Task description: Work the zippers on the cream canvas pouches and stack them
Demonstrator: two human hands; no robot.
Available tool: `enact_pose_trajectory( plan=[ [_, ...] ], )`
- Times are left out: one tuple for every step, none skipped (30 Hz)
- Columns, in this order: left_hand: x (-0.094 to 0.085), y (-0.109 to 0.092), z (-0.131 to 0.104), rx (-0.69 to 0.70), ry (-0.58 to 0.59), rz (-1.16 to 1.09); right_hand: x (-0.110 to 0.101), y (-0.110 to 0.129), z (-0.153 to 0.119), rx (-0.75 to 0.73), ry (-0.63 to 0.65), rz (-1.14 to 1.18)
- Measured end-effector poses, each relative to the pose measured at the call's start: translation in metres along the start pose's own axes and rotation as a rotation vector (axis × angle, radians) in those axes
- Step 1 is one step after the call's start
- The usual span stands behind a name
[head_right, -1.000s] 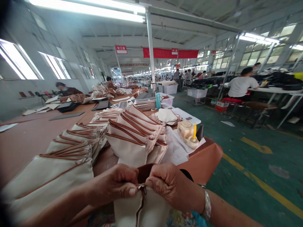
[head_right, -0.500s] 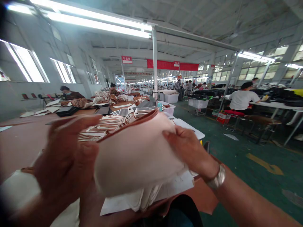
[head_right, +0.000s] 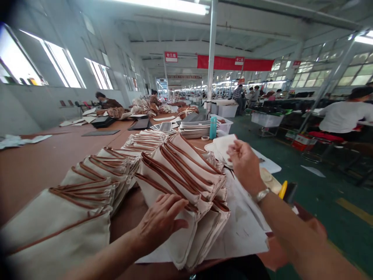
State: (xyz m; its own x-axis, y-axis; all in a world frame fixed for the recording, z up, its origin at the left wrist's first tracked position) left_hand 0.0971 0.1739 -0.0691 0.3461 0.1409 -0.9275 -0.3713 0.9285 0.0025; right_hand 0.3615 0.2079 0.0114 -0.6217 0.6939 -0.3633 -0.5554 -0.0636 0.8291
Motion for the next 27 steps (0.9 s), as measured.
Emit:
enact_pose_trajectory(
  plan=[
    [0.000,-0.001,0.002,-0.016,-0.020,0.024,0.011,0.009,-0.021,-0.009,0.099,0.041],
    [-0.001,-0.002,0.004,-0.020,-0.036,0.055,0.020,0.021,-0.042,-0.022,0.177,0.076],
    [-0.002,-0.005,0.005,-0.013,-0.047,0.088,0.031,0.034,-0.061,-0.033,0.296,0.135],
    [-0.003,-0.008,0.005,0.003,-0.051,0.115,0.043,0.047,-0.079,-0.015,0.454,0.264],
    [-0.003,-0.012,0.004,0.028,-0.056,0.139,0.054,0.060,-0.095,0.019,0.582,0.373],
    [-0.005,-0.017,0.001,0.057,-0.067,0.160,0.066,0.071,-0.108,0.057,0.706,0.465],
    [-0.007,-0.023,-0.005,0.086,-0.089,0.180,0.079,0.081,-0.120,0.100,0.821,0.531],
    [-0.010,-0.028,-0.011,0.112,-0.117,0.198,0.092,0.088,-0.130,0.138,0.922,0.557],
    [-0.013,-0.034,-0.020,0.135,-0.146,0.212,0.107,0.093,-0.140,0.167,1.012,0.557],
    [-0.017,-0.039,-0.029,0.153,-0.177,0.225,0.122,0.094,-0.148,0.190,1.090,0.536],
    [-0.019,-0.043,-0.038,0.157,-0.196,0.229,0.137,0.094,-0.155,0.206,1.146,0.508],
    [-0.020,-0.045,-0.048,0.143,-0.203,0.225,0.151,0.090,-0.160,0.221,1.177,0.477],
    [-0.020,-0.044,-0.058,0.112,-0.198,0.217,0.164,0.085,-0.163,0.238,1.186,0.449],
    [-0.020,-0.042,-0.067,0.061,-0.181,0.208,0.174,0.078,-0.163,0.262,1.176,0.426],
    [-0.020,-0.037,-0.077,-0.008,-0.155,0.191,0.182,0.069,-0.162,0.289,1.156,0.407],
    [-0.020,-0.031,-0.087,-0.084,-0.116,0.158,0.188,0.060,-0.160,0.315,1.132,0.392],
    [-0.022,-0.026,-0.096,-0.155,-0.072,0.106,0.191,0.052,-0.157,0.338,1.107,0.380],
    [-0.027,-0.022,-0.105,-0.214,-0.036,0.038,0.192,0.044,-0.153,0.354,1.085,0.370],
    [-0.036,-0.021,-0.112,-0.261,-0.010,-0.047,0.192,0.038,-0.150,0.362,1.068,0.360],
    [-0.050,-0.021,-0.117,-0.294,-0.003,-0.141,0.191,0.034,-0.147,0.363,1.057,0.351],
    [-0.069,-0.023,-0.120,-0.317,-0.022,-0.223,0.190,0.033,-0.146,0.356,1.054,0.343],
    [-0.091,-0.025,-0.121,-0.350,-0.045,-0.308,0.189,0.034,-0.146,0.344,1.060,0.337],
    [-0.114,-0.028,-0.120,-0.370,-0.079,-0.371,0.188,0.038,-0.147,0.328,1.075,0.333],
    [-0.133,-0.035,-0.116,-0.367,-0.058,-0.430,0.187,0.045,-0.150,0.307,1.098,0.334],
    [-0.150,-0.044,-0.109,-0.327,-0.031,-0.485,0.184,0.055,-0.154,0.283,1.126,0.339],
    [-0.161,-0.053,-0.102,-0.288,0.019,-0.528,0.180,0.067,-0.159,0.258,1.157,0.349],
    [-0.164,-0.062,-0.095,-0.267,0.089,-0.575,0.173,0.080,-0.166,0.233,1.187,0.366]
  ],
)
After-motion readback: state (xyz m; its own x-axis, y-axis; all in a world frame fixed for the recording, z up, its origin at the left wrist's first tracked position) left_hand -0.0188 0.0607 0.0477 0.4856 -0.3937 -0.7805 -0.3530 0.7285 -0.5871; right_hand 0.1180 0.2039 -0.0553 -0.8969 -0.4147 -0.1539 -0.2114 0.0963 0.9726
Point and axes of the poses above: each hand's wrist, its own z-axis towards the middle knuckle, its own x-axis out of the palm, y = z × x, the point moved 8 cm from there along z, towards the middle knuckle, and after that the axes turned 12 degrees about x, right-handed, at the moved point
